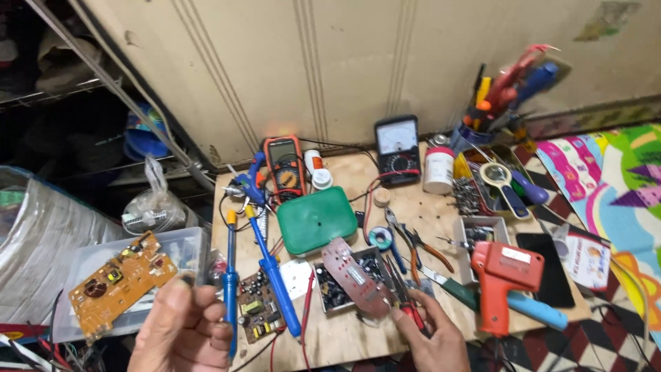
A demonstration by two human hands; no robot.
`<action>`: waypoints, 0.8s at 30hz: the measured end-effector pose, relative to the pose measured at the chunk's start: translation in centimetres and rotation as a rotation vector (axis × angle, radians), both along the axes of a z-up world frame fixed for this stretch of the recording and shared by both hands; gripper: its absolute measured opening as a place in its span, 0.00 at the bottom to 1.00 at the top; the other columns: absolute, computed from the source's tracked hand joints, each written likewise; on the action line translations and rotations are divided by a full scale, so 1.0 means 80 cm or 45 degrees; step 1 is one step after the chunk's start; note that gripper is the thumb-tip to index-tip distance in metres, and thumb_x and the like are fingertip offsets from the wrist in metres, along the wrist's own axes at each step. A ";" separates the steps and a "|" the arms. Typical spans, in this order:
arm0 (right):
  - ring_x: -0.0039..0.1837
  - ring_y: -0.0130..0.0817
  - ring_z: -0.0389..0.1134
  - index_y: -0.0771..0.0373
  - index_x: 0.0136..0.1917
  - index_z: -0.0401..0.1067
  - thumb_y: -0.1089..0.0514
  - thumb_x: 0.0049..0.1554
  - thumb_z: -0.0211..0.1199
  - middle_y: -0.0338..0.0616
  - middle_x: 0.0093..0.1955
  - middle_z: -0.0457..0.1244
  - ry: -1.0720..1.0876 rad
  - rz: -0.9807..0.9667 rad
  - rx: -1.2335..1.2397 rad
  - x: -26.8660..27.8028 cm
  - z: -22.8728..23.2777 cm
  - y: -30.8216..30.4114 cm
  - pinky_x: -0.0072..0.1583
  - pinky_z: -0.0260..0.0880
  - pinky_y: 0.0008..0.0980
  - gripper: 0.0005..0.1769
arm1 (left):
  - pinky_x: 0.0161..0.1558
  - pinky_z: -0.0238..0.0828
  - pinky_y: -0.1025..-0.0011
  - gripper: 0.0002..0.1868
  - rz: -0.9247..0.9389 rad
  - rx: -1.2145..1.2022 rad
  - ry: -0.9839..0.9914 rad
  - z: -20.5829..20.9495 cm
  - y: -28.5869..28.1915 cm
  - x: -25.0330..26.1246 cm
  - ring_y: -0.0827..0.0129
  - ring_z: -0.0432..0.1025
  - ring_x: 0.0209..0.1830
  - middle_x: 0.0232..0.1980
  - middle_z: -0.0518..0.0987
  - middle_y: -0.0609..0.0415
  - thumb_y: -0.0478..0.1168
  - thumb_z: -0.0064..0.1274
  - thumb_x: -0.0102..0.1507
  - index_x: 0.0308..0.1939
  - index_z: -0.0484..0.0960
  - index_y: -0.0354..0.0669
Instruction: The person is repairing a small electronic component on a cluttered workbench. They use pliers to manipulate the component, a multimeter to test it, and a heat gun to apply heat. The person also handles a circuit board and various tools throughout the process.
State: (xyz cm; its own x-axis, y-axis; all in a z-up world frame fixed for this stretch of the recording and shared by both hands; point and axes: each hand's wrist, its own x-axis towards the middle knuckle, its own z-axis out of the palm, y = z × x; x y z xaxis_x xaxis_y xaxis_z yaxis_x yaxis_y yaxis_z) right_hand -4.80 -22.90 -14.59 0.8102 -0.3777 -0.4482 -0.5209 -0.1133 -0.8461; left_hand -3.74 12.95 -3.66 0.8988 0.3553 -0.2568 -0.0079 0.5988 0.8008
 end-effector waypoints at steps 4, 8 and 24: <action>0.45 0.33 0.81 0.46 0.72 0.83 0.54 0.51 0.82 0.45 0.48 0.82 0.082 0.108 -0.207 0.016 -0.001 0.030 0.52 0.78 0.31 0.35 | 0.36 0.78 0.49 0.18 -0.251 0.096 0.107 -0.038 0.048 0.012 0.45 0.79 0.42 0.49 0.86 0.25 0.35 0.48 0.74 0.66 0.80 0.32; 0.49 0.24 0.83 0.44 0.70 0.82 0.50 0.48 0.84 0.34 0.48 0.82 0.056 0.313 -0.379 0.054 -0.008 0.053 0.55 0.81 0.24 0.36 | 0.35 0.85 0.45 0.18 -0.286 0.080 0.039 -0.072 0.070 0.019 0.43 0.81 0.41 0.48 0.88 0.22 0.36 0.50 0.73 0.64 0.81 0.28; 0.56 0.48 0.68 0.58 0.69 0.78 0.52 0.56 0.70 0.47 0.56 0.66 -0.811 0.802 -1.174 0.304 -0.073 0.102 0.58 0.70 0.44 0.28 | 0.39 0.92 0.45 0.19 -0.035 0.265 0.137 -0.151 0.053 -0.003 0.40 0.89 0.29 0.30 0.91 0.20 0.37 0.52 0.70 0.50 0.83 0.14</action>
State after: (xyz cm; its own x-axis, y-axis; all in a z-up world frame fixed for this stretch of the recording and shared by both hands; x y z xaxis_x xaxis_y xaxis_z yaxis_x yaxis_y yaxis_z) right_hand 19.54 -14.77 -20.45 0.9349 0.1848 0.3031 0.3013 -0.8646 -0.4021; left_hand -3.96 17.16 -15.72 0.8803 0.3861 -0.2756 0.0987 0.4193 0.9025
